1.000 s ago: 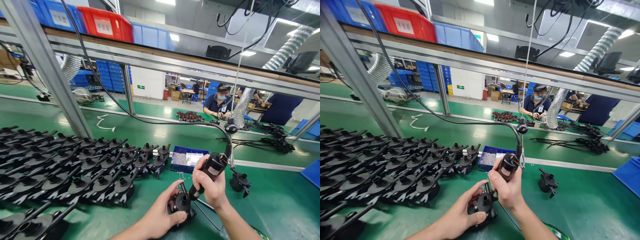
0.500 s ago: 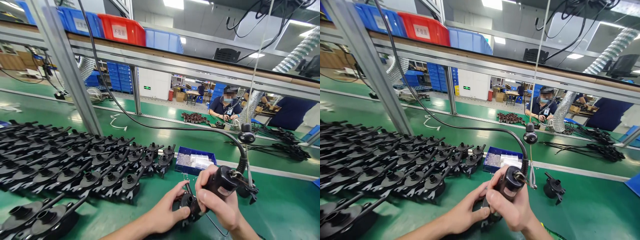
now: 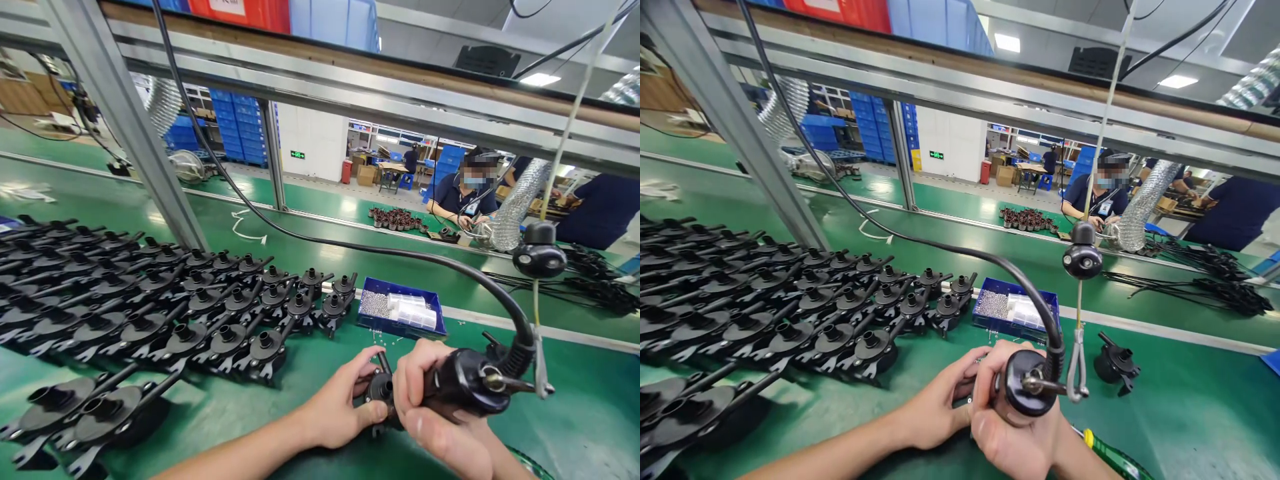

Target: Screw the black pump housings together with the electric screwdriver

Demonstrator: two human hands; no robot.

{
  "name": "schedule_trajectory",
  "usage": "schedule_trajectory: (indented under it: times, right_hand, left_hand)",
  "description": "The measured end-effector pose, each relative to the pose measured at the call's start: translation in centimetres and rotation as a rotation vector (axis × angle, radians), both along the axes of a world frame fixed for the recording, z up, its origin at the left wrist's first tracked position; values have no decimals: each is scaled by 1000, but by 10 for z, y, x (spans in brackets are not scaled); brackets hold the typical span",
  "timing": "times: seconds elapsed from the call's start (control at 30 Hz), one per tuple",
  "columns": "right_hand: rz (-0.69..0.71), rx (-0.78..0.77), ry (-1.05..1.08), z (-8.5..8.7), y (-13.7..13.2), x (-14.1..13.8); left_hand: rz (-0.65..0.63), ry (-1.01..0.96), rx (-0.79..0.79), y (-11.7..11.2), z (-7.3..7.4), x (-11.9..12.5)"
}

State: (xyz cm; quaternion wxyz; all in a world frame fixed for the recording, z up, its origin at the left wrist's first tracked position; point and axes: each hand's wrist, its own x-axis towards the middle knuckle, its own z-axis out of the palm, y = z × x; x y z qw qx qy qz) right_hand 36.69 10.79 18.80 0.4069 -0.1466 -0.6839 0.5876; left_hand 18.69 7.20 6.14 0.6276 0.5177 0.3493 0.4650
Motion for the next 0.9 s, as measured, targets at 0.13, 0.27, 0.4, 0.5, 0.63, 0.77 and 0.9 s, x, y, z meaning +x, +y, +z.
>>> schedule_trajectory:
  times: [0.13,0.27,0.4,0.5,0.63,0.77,0.9]
  right_hand:
    - [35,-49,29,1,1,1]
    - [42,-54,47,-5,2,1]
    - [-34,-64,93,-12,0,-4]
    - [-135,-78,99,-9,-1,-6]
    - [-129,-198,38,7,3,-3]
    - [-150,-160,215,16,14,2]
    - [-236,-50,268,8,19,-1]
  left_hand:
    - [13,0,-3,-1,-3,1]
    - [17,-4,5,-2,-3,1]
    - [25,-8,-5,-3,-5,0]
    - [31,-19,15,-2,-9,1]
    - [33,-31,1,-2,-13,11]
    - [83,19,-25,-2,-14,23]
    - [98,29,-19,-3,-12,26]
